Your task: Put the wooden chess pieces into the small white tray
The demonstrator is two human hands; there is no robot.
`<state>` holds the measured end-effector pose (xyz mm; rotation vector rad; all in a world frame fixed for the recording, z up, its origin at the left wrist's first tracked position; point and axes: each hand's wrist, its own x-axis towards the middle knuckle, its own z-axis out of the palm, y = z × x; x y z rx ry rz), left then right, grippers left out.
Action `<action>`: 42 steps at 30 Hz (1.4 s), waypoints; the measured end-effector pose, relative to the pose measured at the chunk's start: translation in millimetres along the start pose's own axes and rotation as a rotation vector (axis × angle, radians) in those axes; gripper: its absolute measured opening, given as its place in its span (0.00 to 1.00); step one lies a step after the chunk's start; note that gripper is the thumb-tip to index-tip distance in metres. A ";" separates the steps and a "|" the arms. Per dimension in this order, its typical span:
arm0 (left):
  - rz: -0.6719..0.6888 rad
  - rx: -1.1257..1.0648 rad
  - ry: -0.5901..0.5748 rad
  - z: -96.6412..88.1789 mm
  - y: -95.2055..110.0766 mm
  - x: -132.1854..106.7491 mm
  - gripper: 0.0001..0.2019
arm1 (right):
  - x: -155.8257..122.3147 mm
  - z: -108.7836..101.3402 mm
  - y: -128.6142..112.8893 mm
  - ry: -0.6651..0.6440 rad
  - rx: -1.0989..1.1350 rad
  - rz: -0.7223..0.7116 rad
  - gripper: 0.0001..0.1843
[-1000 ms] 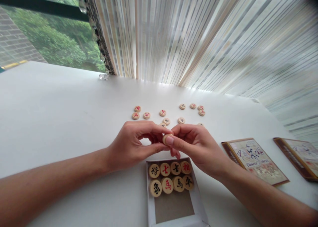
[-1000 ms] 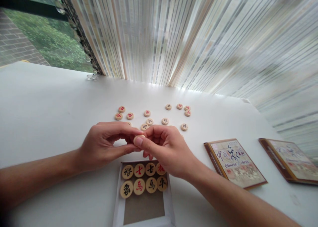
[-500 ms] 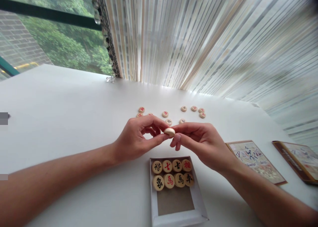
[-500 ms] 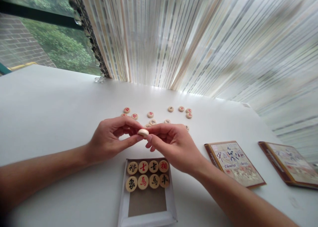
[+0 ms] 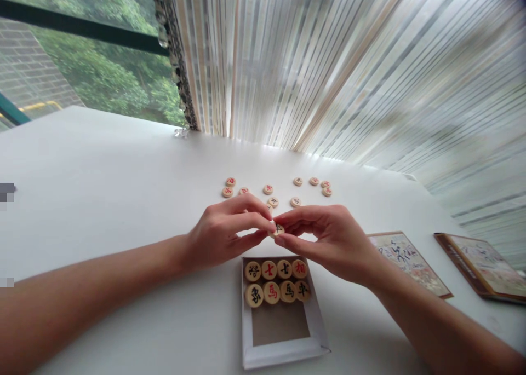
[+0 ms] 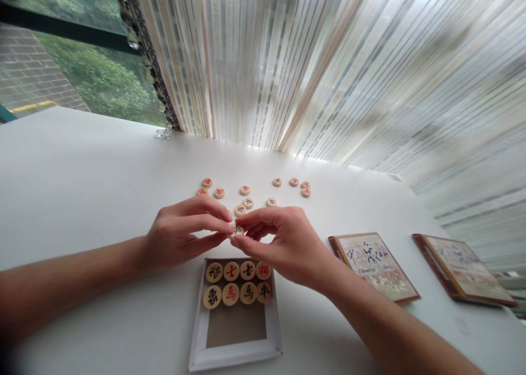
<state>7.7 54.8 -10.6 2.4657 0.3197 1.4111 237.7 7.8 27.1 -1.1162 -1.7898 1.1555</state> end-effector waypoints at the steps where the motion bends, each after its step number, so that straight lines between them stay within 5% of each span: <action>1: 0.014 0.005 -0.014 0.2 0.9 -0.3 0.06 | -0.9 -1.0 -2.3 -0.014 -0.035 0.004 0.10; 7: 0.073 0.020 -0.091 1.8 1.0 -0.6 0.05 | -4.4 -6.6 -16.3 -0.101 -0.332 -0.051 0.04; 14: -0.015 0.063 -0.003 0.3 -15.2 -0.9 0.11 | -13.4 -29.0 -32.8 0.065 -0.417 -0.111 0.07; 19: -0.051 0.052 0.012 1.1 -20.9 -1.5 0.11 | -38.6 -42.3 -36.2 0.039 -0.462 -0.087 0.08; 26: -0.095 0.011 -0.006 1.1 -20.3 -2.0 0.12 | -71.2 -30.0 -12.7 -0.053 -0.473 -0.089 0.08; 42: -0.141 0.026 -0.026 1.5 -18.6 -0.9 0.11 | -79.3 -14.4 8.4 -0.130 -0.543 -0.084 0.08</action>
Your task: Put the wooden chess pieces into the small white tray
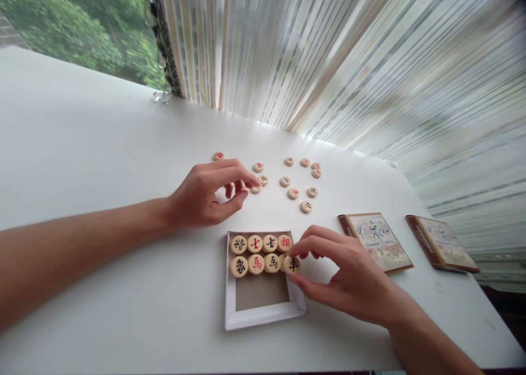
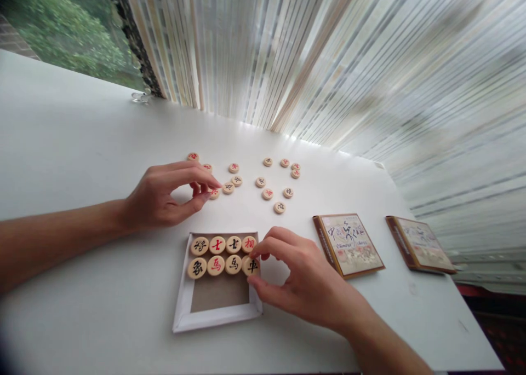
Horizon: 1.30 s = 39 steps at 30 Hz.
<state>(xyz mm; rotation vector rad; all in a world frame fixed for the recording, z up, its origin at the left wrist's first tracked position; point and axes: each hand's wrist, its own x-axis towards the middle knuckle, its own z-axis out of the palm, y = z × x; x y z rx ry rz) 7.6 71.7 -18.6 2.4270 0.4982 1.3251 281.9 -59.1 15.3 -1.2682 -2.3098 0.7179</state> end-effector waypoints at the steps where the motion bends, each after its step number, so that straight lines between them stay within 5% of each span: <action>1: 0.000 0.001 -0.001 0.1 -0.1 0.1 0.11 | 0.5 0.3 -0.3 0.002 -0.004 -0.002 0.08; 27: -0.012 0.020 -0.030 0.0 -1.4 -0.9 0.11 | -1.9 4.2 -2.8 0.035 -0.045 -0.026 0.06; 39: 0.065 0.024 -0.004 -0.1 -3.4 -0.8 0.12 | 0.7 -8.6 9.1 0.226 -0.041 0.021 0.05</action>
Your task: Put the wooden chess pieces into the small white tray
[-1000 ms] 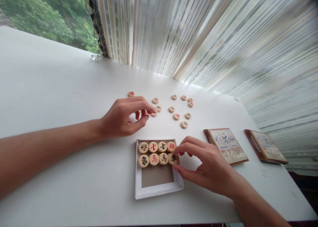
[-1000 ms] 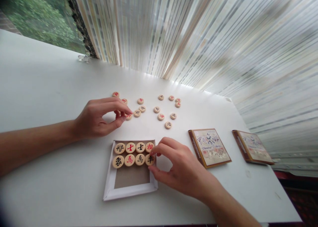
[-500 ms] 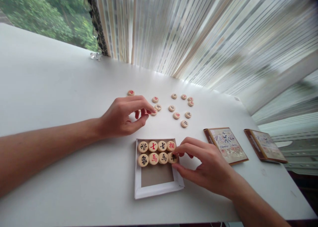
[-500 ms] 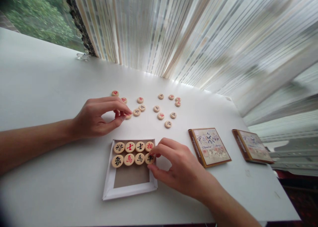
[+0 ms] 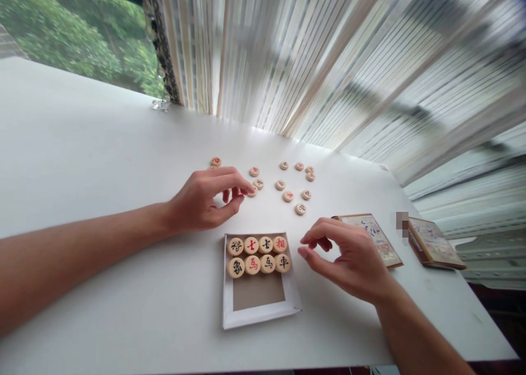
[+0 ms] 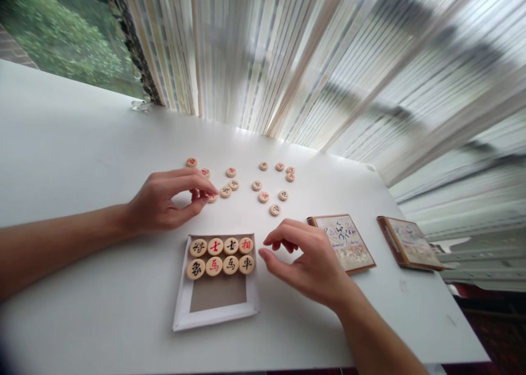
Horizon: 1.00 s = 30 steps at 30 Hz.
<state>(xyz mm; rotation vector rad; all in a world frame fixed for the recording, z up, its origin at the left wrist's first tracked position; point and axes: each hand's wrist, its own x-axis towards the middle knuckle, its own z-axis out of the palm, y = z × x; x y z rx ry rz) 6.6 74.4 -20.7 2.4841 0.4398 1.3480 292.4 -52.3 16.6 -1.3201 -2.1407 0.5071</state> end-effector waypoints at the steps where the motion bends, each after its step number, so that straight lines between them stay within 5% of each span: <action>1: 0.000 0.001 0.000 -0.3 -0.1 -0.3 0.12 | 0.9 0.2 3.4 0.043 -0.003 0.024 0.07; 12: -0.104 0.015 0.014 -3.9 1.5 0.9 0.08 | 12.5 5.7 43.0 0.496 0.217 0.362 0.17; 24: -0.719 -0.157 0.315 -18.5 -44.1 -0.5 0.14 | 16.0 9.8 53.4 0.473 0.235 0.346 0.19; 30: -0.746 -0.211 0.355 -16.9 -42.2 4.6 0.14 | 14.7 9.4 58.1 0.442 0.215 0.363 0.16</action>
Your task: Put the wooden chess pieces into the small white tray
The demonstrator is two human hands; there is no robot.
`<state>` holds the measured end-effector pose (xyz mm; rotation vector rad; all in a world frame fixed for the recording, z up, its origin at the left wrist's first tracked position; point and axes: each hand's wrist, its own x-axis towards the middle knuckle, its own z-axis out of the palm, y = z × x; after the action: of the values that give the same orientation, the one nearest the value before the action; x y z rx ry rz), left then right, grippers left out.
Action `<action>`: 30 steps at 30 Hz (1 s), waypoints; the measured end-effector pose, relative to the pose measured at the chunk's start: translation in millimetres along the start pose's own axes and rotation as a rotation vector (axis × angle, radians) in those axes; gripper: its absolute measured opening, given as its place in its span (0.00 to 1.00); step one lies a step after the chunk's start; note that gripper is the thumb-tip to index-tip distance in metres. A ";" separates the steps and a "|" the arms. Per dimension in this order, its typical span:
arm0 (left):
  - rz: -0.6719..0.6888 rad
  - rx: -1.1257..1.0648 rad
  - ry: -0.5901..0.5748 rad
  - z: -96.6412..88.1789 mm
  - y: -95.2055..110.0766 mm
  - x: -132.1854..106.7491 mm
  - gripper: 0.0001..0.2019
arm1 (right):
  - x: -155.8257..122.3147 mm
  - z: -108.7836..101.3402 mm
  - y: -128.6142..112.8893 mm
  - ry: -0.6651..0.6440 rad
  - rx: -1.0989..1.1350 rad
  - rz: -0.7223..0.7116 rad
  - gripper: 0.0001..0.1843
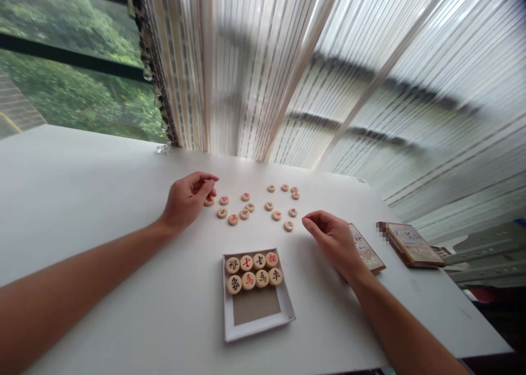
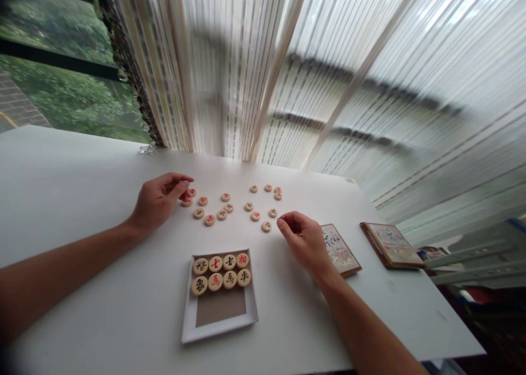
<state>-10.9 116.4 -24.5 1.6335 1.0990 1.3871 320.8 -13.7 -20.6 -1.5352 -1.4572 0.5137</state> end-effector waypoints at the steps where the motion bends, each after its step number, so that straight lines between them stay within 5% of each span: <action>1: 0.007 -0.002 -0.006 0.4 1.5 -0.7 0.13 | 0.3 -0.1 1.5 -0.003 -0.005 0.004 0.16; 30: 0.070 0.059 -0.113 2.3 4.2 -5.6 0.15 | -3.5 2.8 2.2 0.015 -0.283 -0.156 0.14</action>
<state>-8.3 109.7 -23.1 1.7852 1.0344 1.3010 319.0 -15.8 -24.8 -1.6202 -1.6767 0.2089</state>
